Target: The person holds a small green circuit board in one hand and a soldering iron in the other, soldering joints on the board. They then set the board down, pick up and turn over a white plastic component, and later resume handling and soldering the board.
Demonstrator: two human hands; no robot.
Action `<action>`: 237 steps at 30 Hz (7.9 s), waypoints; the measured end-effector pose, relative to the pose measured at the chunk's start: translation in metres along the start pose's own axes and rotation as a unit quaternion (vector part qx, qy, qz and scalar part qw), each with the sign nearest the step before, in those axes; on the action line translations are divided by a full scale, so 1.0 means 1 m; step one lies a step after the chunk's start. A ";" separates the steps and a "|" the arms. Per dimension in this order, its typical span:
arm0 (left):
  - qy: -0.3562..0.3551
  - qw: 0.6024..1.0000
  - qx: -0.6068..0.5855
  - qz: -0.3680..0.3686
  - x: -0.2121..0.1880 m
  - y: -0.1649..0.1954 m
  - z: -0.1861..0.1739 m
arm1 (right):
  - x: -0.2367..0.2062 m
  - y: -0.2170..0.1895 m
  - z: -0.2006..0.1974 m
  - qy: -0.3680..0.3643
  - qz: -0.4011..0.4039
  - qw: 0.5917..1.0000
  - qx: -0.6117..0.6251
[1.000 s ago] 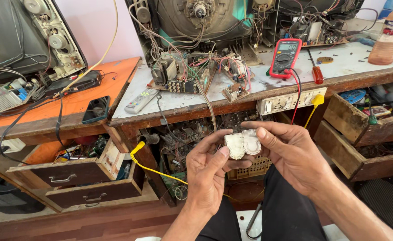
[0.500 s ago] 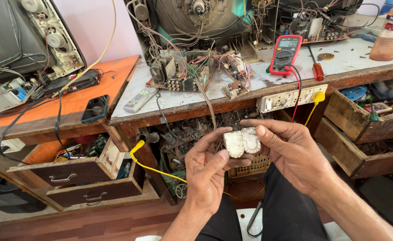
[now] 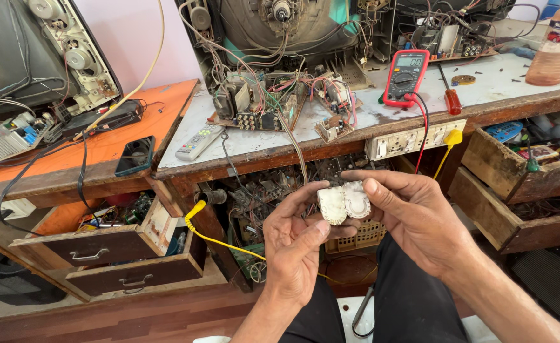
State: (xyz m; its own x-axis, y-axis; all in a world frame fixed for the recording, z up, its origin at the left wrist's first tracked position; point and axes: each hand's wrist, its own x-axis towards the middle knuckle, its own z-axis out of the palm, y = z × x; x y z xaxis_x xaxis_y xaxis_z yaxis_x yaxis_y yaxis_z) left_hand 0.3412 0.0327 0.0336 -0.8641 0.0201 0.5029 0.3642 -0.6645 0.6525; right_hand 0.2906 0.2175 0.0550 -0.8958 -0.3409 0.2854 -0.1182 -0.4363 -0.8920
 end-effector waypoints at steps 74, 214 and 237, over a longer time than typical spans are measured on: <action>0.085 0.995 0.052 -0.004 -0.003 -0.001 0.013 | -0.002 0.006 0.007 0.004 0.021 0.999 0.026; 0.243 0.963 0.098 -0.061 0.010 0.002 -0.006 | -0.001 0.010 0.017 -0.024 -0.005 1.000 0.005; 0.178 0.961 0.213 -0.003 0.024 0.018 -0.018 | 0.016 0.021 0.003 0.054 -0.032 0.998 0.001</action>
State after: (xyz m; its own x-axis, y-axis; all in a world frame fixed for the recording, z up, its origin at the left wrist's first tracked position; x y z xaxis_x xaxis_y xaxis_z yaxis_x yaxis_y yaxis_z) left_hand 0.3206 0.0080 0.0470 -0.9026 -0.2843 0.3231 0.4034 -0.2973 0.8654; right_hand 0.2750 0.2004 0.0417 -0.9273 -0.2203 0.3028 -0.1763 -0.4567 -0.8720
